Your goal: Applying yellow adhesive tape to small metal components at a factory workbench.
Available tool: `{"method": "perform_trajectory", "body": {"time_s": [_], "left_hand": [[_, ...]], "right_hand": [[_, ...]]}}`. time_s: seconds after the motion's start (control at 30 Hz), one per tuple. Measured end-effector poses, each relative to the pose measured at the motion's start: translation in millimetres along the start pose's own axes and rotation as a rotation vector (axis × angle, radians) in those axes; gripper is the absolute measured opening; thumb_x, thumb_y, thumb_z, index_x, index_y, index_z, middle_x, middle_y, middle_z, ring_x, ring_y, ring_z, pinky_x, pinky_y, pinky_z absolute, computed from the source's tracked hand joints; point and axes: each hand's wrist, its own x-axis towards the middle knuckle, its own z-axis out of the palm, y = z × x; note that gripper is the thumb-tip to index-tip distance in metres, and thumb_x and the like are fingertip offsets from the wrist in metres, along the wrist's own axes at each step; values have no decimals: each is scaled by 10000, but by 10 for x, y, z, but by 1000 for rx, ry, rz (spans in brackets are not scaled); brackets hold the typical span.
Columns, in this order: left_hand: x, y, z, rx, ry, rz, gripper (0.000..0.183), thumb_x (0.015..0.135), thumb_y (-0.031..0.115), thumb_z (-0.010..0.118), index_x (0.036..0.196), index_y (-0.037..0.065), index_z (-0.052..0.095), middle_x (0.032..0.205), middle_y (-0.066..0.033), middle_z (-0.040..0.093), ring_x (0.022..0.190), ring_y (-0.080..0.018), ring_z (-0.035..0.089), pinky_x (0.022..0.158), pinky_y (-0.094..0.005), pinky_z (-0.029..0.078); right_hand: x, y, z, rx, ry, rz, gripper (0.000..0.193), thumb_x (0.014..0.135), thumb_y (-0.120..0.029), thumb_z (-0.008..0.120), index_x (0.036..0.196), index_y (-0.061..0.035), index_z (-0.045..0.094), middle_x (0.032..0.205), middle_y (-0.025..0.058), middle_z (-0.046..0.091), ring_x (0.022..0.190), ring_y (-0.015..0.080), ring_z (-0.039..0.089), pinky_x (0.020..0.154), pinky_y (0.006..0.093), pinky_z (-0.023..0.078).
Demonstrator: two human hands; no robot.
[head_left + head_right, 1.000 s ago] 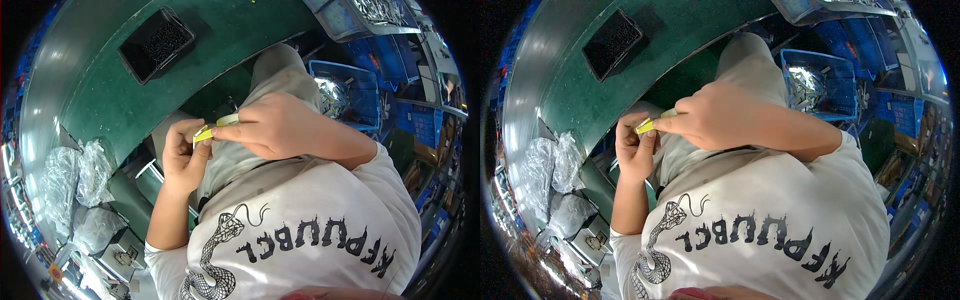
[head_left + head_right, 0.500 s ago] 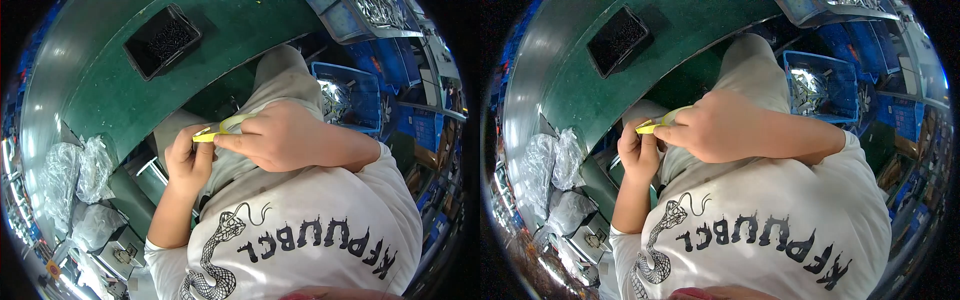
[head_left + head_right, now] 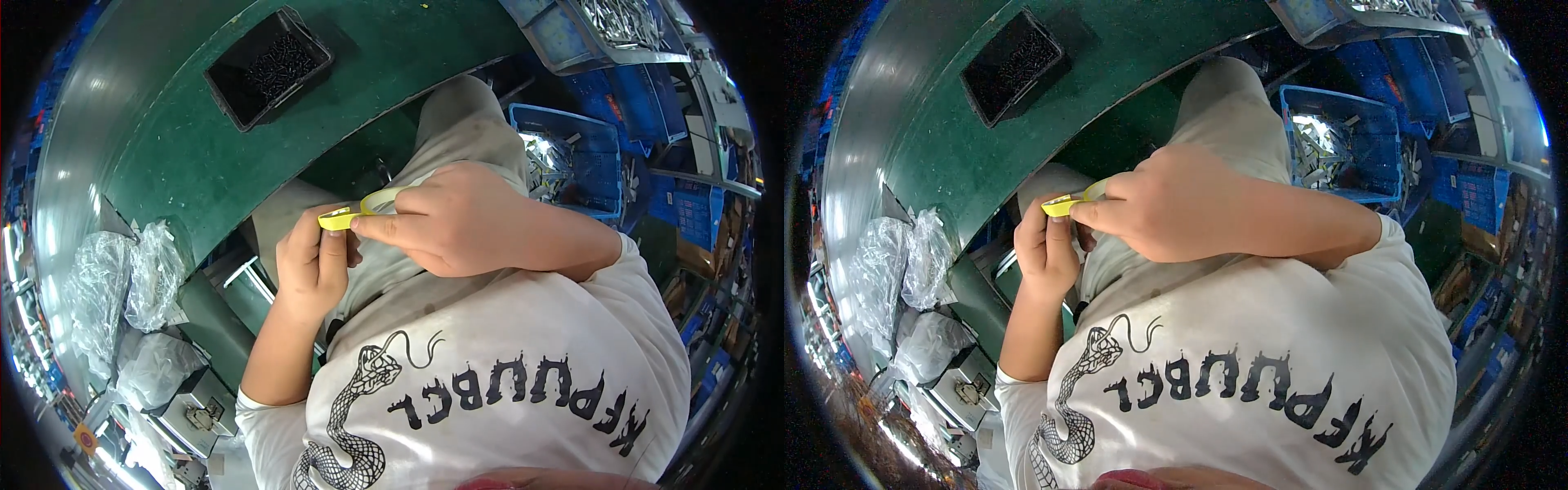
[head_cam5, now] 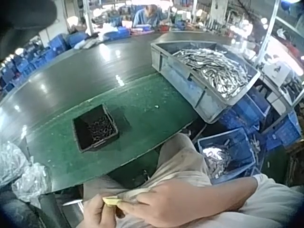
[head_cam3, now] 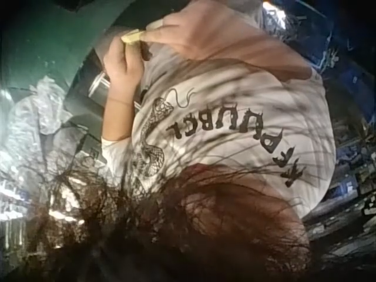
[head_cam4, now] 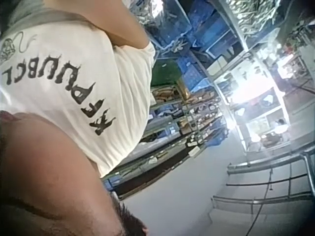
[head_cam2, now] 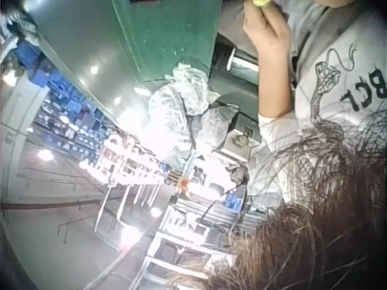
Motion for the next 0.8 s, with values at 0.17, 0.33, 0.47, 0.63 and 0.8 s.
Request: {"method": "perform_trajectory", "body": {"time_s": [0.17,0.33,0.47,0.63,0.8], "left_hand": [[2,5,-1,-170,-56,-94,257,1060,132,379,1076,-44,565,776,-80,606,586,-112,553,507,-232,444],[-7,-32,2,-293,-48,-141,239,1049,98,395,1067,-49,584,734,-67,623,558,-101,581,499,-234,472],[-7,-23,8,-332,-62,-176,247,1049,93,376,1072,-48,578,741,-68,622,559,-104,578,494,-232,466],[-2,-2,6,-371,-79,-178,247,1045,85,368,1076,-48,574,736,-70,617,557,-104,571,487,-233,460],[7,3,-2,-391,-103,-180,246,1036,69,361,1079,-55,569,723,-72,607,550,-105,561,476,-234,447]], "right_hand": [[-8,8,-4,-16,1,2,475,739,-160,719,1213,-178,692,642,-26,463,482,165,490,458,316,390],[-7,8,-39,-135,-11,-27,492,703,-174,716,1195,-192,707,632,-38,456,481,147,488,458,310,396],[-17,12,-18,-147,6,-39,492,692,-180,710,1184,-198,713,633,-42,458,484,140,491,460,306,404],[-24,17,-3,-177,-5,-42,493,687,-184,704,1180,-207,716,646,-42,469,491,139,497,464,302,412],[-40,23,-13,-201,-56,-48,492,693,-192,701,1184,-210,714,647,-45,468,501,137,504,471,303,416]]}}
